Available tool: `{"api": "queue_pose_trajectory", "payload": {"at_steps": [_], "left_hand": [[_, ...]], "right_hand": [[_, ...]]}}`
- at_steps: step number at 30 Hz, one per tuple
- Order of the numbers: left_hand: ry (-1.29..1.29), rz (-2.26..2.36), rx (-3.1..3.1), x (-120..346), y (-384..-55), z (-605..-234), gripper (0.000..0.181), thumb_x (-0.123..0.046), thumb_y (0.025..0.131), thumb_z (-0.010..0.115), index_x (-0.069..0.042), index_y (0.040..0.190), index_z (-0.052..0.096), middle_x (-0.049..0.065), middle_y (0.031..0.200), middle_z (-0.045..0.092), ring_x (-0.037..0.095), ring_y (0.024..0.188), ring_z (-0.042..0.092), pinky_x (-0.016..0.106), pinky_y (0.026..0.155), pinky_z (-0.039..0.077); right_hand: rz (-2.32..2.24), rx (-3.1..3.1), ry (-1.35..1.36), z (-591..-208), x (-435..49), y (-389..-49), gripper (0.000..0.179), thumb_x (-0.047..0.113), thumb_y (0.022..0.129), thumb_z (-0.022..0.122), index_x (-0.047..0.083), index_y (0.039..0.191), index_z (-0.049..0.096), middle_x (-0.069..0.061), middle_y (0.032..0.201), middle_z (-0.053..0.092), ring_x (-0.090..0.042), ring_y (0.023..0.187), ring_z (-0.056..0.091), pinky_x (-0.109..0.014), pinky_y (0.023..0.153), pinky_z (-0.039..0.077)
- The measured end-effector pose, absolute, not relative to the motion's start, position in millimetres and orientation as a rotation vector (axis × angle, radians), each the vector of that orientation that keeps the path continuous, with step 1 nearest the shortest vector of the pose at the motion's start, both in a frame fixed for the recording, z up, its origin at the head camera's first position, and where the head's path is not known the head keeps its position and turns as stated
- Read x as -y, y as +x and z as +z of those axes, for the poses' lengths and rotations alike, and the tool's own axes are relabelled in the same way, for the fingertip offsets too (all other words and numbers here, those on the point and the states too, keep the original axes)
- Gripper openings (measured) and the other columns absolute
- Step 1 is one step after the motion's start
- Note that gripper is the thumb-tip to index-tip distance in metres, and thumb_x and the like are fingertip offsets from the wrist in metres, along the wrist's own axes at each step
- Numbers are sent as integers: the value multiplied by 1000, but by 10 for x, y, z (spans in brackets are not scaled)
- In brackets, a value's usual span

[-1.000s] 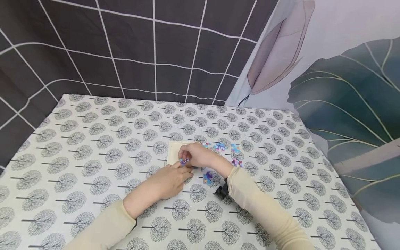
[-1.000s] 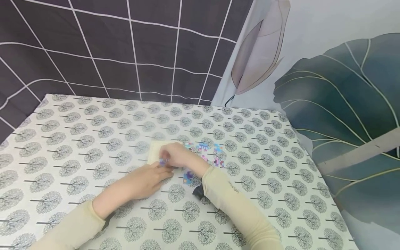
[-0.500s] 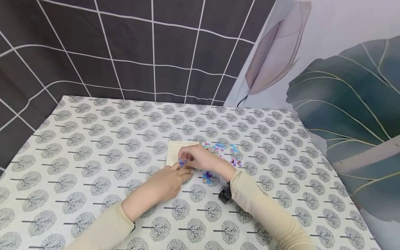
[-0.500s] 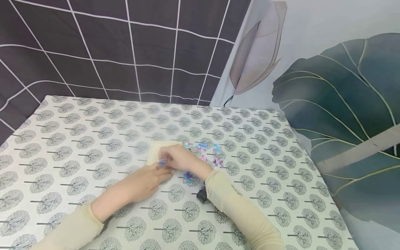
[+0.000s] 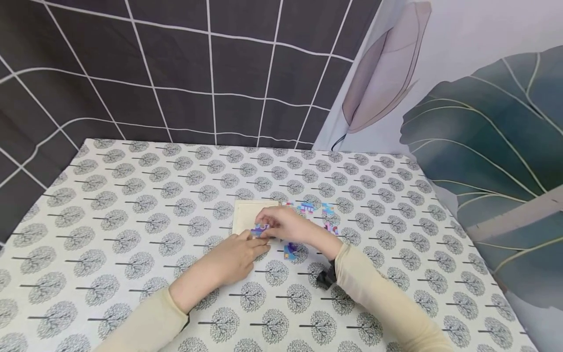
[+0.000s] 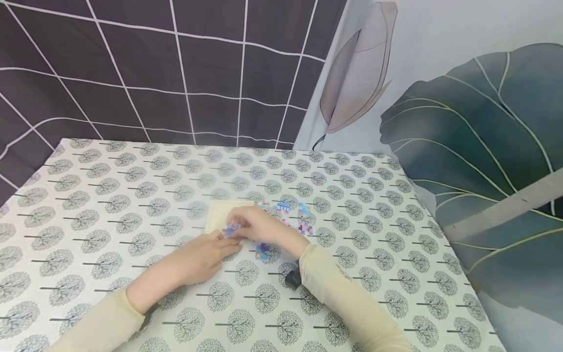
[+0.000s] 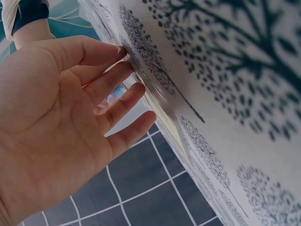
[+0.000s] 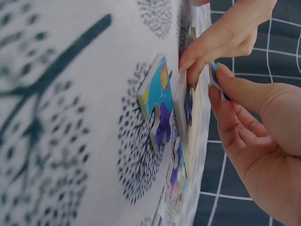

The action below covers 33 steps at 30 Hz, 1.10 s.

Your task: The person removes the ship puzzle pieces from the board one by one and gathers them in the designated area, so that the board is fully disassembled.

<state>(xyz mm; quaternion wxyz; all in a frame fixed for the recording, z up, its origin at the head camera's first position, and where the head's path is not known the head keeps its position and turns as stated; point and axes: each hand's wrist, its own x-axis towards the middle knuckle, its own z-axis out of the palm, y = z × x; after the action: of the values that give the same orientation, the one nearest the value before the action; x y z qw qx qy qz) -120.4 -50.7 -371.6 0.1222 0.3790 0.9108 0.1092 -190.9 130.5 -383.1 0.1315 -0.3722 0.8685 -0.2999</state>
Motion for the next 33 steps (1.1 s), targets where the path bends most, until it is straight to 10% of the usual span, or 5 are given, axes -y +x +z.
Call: {"api": "queue_pose_trajectory", "payload": {"at_steps": [33], "left_hand": [[1096, 378, -2630, 547, -1237, -3743, 43, -9, 89, 54, -10, 132, 53, 1, 142, 46, 15, 96, 48, 30, 82, 49]], "right_hand": [[-897, -2669, -948, -3760, -2105, -1519, 26, 9, 80, 71, 8, 105, 62, 6, 83, 59, -6, 75, 52, -20, 66, 51]]}}
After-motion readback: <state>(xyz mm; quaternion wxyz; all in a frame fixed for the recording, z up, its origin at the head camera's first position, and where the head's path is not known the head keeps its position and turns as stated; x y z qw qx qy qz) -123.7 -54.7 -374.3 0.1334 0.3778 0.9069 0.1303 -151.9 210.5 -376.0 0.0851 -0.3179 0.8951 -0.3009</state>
